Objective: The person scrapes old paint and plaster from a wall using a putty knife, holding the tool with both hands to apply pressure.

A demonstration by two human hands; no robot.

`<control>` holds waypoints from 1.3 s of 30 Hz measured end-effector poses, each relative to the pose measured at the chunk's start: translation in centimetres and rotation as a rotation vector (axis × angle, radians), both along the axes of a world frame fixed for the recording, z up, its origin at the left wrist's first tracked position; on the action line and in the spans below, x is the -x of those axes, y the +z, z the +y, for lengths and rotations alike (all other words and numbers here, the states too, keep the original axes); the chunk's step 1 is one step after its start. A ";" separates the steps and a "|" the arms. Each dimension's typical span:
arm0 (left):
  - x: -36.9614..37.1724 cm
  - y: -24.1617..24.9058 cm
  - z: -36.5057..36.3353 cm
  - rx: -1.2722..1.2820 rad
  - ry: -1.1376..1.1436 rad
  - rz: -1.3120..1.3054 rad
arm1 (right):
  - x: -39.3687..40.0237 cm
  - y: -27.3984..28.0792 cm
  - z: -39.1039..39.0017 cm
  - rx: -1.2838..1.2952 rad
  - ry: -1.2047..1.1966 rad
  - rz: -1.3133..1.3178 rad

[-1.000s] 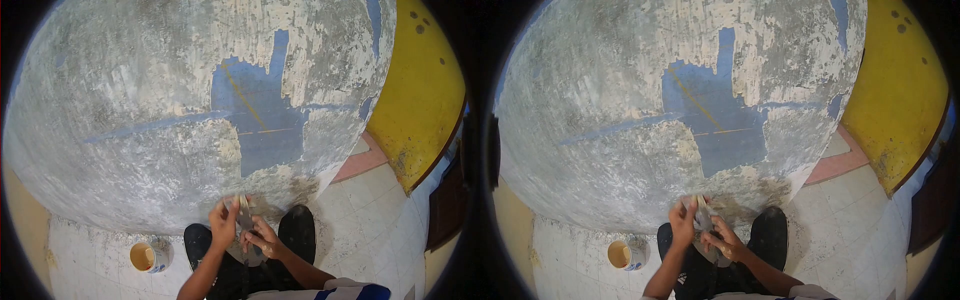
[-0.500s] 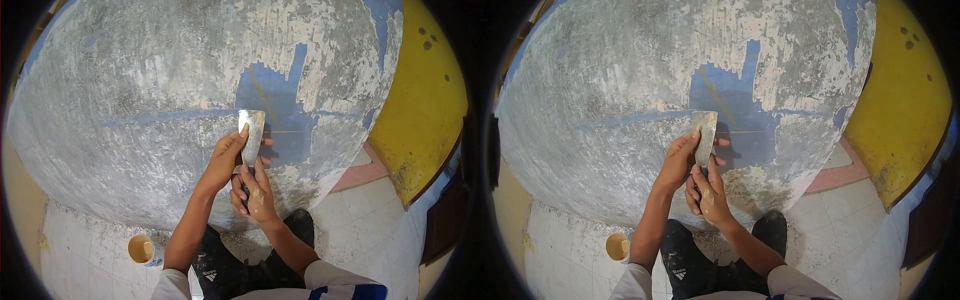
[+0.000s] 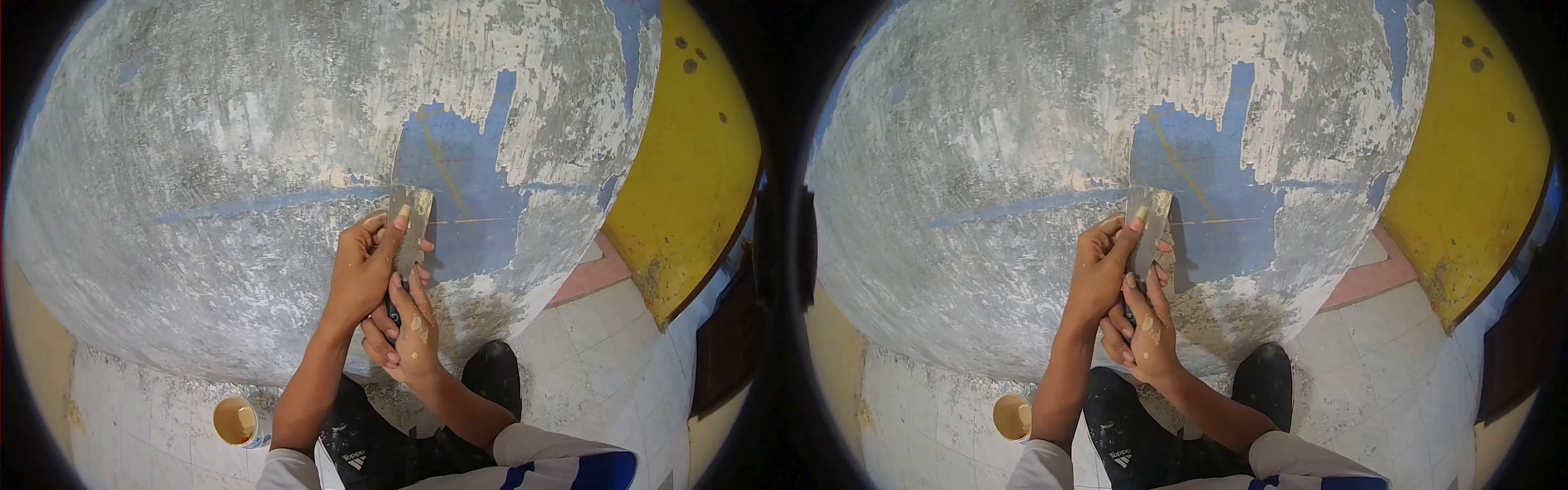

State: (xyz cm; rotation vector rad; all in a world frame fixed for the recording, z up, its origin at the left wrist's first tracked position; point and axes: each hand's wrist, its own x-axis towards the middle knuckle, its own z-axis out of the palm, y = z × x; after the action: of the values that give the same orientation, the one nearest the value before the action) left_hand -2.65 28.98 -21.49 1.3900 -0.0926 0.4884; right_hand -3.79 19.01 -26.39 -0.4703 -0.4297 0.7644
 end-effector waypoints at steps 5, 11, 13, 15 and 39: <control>-0.6 2.6 0.1 -0.107 0.027 -0.042 | -1.5 1.7 1.0 -0.004 -0.059 -0.029; -1.3 2.6 -0.6 -0.089 0.056 -0.095 | -1.2 2.5 -0.9 0.077 -0.047 0.011; -0.6 -0.2 -0.4 -0.039 0.050 -0.057 | -0.4 0.9 -1.2 0.090 -0.012 -0.071; -0.4 -1.1 -0.2 -0.013 0.053 -0.028 | -0.4 0.1 -1.1 0.090 0.014 -0.005; -0.1 1.5 -0.2 0.059 -0.048 -0.009 | 0.2 2.8 -0.9 0.128 -0.014 0.067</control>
State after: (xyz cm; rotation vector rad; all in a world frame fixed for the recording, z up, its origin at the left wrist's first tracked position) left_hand -2.53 28.76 -20.01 1.3252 -0.1179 0.4540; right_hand -4.00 18.14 -23.63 -0.5650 -0.3157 0.7950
